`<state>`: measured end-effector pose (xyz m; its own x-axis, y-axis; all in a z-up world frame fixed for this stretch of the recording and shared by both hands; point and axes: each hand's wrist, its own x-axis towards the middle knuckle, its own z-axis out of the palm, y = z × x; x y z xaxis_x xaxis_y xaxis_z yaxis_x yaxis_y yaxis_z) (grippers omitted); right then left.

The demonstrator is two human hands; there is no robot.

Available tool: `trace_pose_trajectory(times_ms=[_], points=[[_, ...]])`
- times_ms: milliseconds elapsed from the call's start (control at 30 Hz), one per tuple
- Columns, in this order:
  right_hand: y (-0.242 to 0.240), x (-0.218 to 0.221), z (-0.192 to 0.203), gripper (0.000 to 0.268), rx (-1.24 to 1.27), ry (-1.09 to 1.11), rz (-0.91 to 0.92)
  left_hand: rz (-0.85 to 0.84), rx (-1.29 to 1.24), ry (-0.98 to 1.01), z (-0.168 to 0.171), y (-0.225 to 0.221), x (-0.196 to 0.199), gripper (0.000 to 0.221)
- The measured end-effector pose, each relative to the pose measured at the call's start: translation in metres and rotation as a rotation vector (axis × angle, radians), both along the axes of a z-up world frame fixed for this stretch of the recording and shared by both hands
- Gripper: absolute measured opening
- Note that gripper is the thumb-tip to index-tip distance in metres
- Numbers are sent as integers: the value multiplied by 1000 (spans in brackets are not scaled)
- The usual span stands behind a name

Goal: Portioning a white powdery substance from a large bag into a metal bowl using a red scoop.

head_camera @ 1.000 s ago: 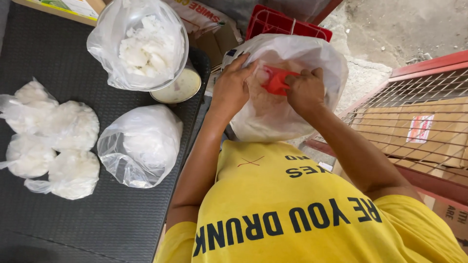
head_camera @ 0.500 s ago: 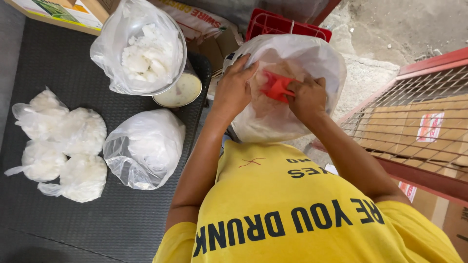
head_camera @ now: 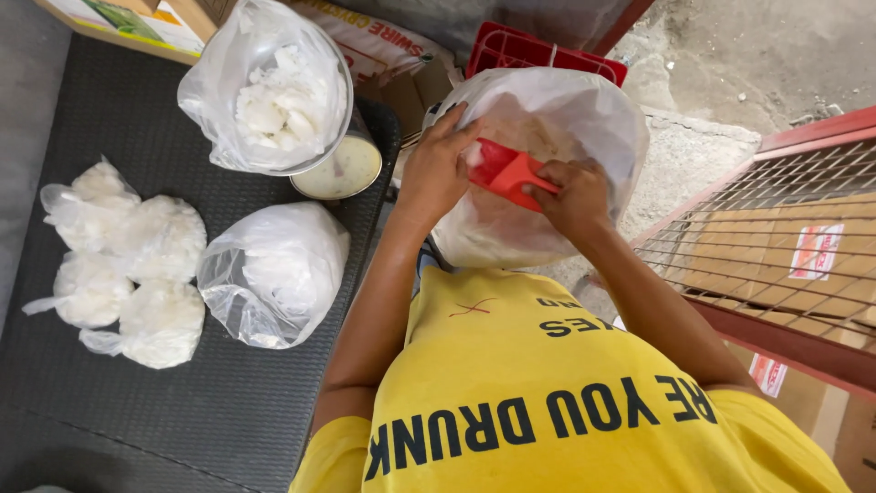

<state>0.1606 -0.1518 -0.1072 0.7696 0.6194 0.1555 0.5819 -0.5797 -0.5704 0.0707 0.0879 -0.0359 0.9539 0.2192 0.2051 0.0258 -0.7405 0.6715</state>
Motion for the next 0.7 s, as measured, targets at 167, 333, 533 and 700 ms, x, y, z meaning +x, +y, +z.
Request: trace_pose_trajectory(times_ms=[167,333,533,700], points=[[-28,-12,42,27,72,40,-44,33,-80,-60,0,7,-4,55],[-52,-16,72,23,309,500,-202,95,-190,-84,14,8,-14,47],[-47,1,139,17,471,423,-82,209,-153,-241,62,20,-42,45],[1,26,177,17,414,215,81,543,320,-483,110,51,-75,50]])
